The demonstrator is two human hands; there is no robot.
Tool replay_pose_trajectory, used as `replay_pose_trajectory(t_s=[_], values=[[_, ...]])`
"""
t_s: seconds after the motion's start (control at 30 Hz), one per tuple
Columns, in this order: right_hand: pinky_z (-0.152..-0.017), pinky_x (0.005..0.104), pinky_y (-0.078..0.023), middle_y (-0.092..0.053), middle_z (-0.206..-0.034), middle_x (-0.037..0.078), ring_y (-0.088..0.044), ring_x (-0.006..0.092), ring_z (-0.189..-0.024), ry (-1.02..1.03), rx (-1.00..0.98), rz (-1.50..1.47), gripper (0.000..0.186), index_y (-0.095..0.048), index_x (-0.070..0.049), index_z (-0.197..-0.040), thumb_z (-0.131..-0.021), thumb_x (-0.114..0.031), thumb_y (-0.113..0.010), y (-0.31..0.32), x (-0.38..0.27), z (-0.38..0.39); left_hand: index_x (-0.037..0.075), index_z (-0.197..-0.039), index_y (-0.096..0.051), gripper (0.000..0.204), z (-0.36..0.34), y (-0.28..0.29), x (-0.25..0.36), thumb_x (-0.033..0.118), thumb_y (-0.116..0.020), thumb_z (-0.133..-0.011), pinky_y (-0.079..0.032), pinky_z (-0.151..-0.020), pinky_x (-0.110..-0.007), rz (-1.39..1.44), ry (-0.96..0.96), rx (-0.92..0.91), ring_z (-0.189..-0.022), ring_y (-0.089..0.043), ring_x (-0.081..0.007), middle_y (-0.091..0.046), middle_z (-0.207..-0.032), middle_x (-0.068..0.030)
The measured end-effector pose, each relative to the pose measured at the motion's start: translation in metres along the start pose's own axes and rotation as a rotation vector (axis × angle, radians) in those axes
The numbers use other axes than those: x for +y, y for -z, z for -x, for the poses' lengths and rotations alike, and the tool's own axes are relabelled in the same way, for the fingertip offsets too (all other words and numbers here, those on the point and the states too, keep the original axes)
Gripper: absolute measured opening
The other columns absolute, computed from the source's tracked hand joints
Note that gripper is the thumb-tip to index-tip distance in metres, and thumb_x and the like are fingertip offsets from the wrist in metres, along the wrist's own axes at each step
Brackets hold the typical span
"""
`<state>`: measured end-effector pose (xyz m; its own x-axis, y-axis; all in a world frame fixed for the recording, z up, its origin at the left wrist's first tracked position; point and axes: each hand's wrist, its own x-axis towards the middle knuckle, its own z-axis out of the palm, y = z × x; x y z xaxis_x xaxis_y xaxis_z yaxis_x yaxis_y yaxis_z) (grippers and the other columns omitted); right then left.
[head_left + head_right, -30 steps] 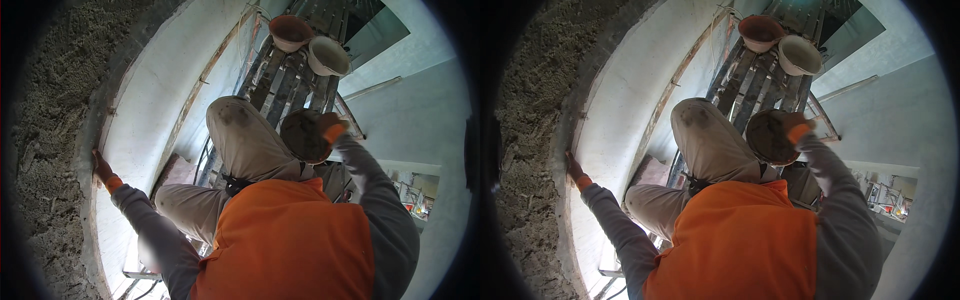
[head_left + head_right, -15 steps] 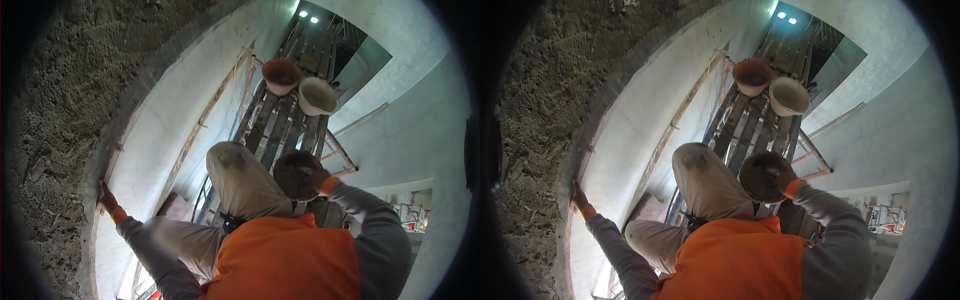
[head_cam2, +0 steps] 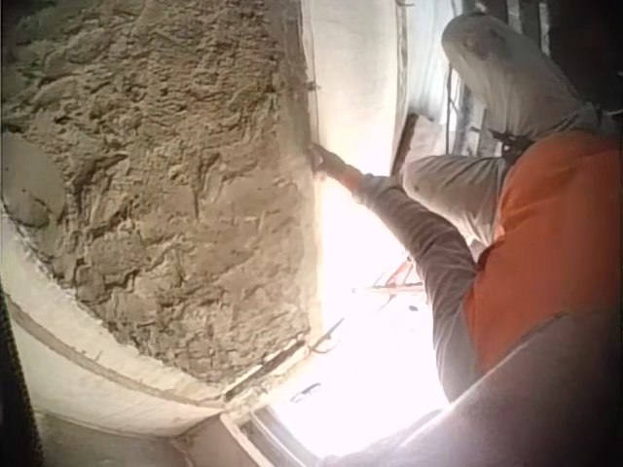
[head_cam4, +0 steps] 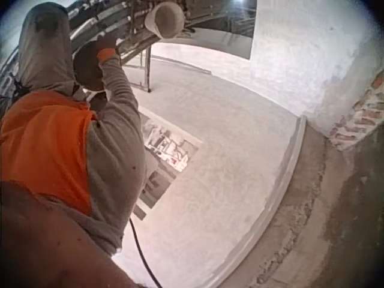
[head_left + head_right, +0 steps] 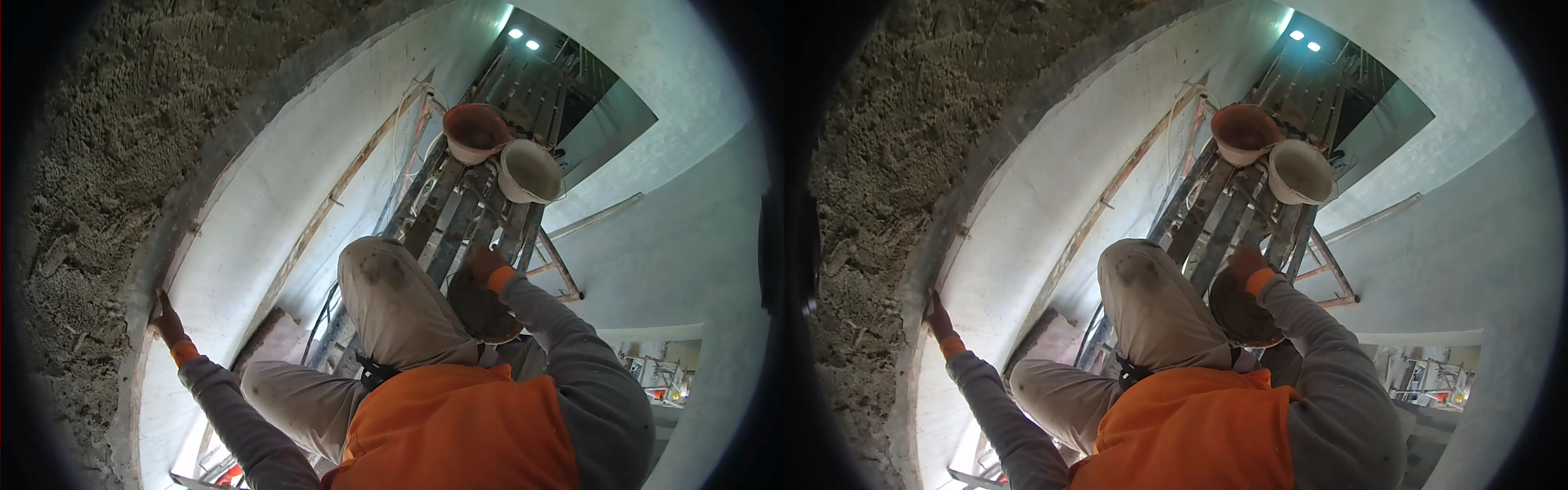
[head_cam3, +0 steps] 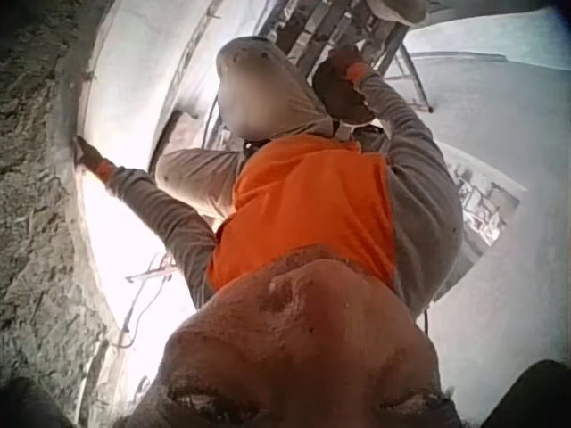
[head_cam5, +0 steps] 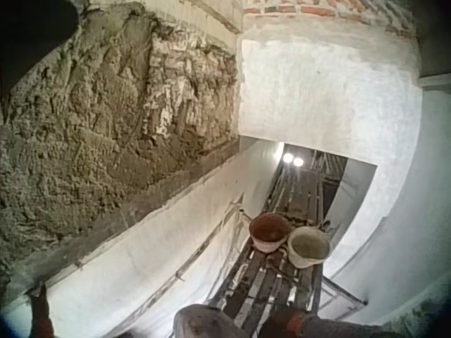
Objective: Applying and smoothing plaster or mortar onto a wall section using a trowel while standing on a scaffold.
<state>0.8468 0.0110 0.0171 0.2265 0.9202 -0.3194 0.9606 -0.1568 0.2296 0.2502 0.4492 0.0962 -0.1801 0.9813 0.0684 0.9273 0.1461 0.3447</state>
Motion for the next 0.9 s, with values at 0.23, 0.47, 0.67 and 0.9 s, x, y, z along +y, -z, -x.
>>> replay_pose_trajectory(t_s=[0.23, 0.47, 0.67, 0.9], values=[[-0.077, 0.0404, -0.047, -0.062, -0.088, 0.018, -0.059, 0.034, -0.087, -0.16, -0.021, -0.754, 0.038, -0.065, -0.004, -0.089, -0.072, -0.038, -0.062, -0.03, 0.049, 0.003, -0.021, -0.115, -0.042, 0.109, 0.027, 0.005, 0.017, 0.075, -0.054, -0.065, -0.025, -0.102, -0.042, 0.19, 0.188, 0.319, -0.117, -0.041, -0.0405, -0.044, -0.119, -0.0362], [-0.071, 0.041, -0.046, -0.062, -0.084, 0.019, -0.059, 0.0339, -0.083, -0.23, -0.156, -0.75, 0.046, -0.063, -0.001, -0.085, -0.074, -0.046, -0.063, -0.05, 0.05, -0.014, -0.012, -0.113, -0.051, 0.069, 0.043, 0.024, 0.024, 0.047, -0.062, -0.079, -0.036, -0.095, -0.034, 0.679, -0.115, 0.161, -0.11, -0.05, -0.0255, -0.054, -0.117, -0.0214], [-0.067, 0.0406, -0.046, -0.061, -0.079, 0.02, -0.06, 0.0354, -0.077, -0.152, -0.136, -0.663, 0.044, -0.064, 0.0, -0.078, -0.073, -0.044, -0.065, -0.034, 0.054, -0.039, -0.013, -0.12, -0.043, 0.072, 0.044, 0.028, 0.017, 0.048, -0.055, -0.083, -0.03, -0.099, -0.033, 0.596, 0.028, 0.061, -0.116, -0.044, -0.0288, -0.047, -0.124, -0.0237], [-0.064, 0.0421, -0.044, -0.059, -0.073, 0.022, -0.059, 0.0343, -0.07, -0.243, 0.079, -0.671, 0.043, -0.064, 0.0, -0.075, -0.074, -0.043, -0.064, -0.005, 0.105, -0.099, -0.012, -0.118, -0.046, 0.072, 0.032, 0.023, 0.004, 0.049, -0.056, -0.082, -0.033, -0.097, -0.034, 0.694, 0.071, 0.057, -0.113, -0.047, -0.0277, -0.05, -0.12, -0.0232]])
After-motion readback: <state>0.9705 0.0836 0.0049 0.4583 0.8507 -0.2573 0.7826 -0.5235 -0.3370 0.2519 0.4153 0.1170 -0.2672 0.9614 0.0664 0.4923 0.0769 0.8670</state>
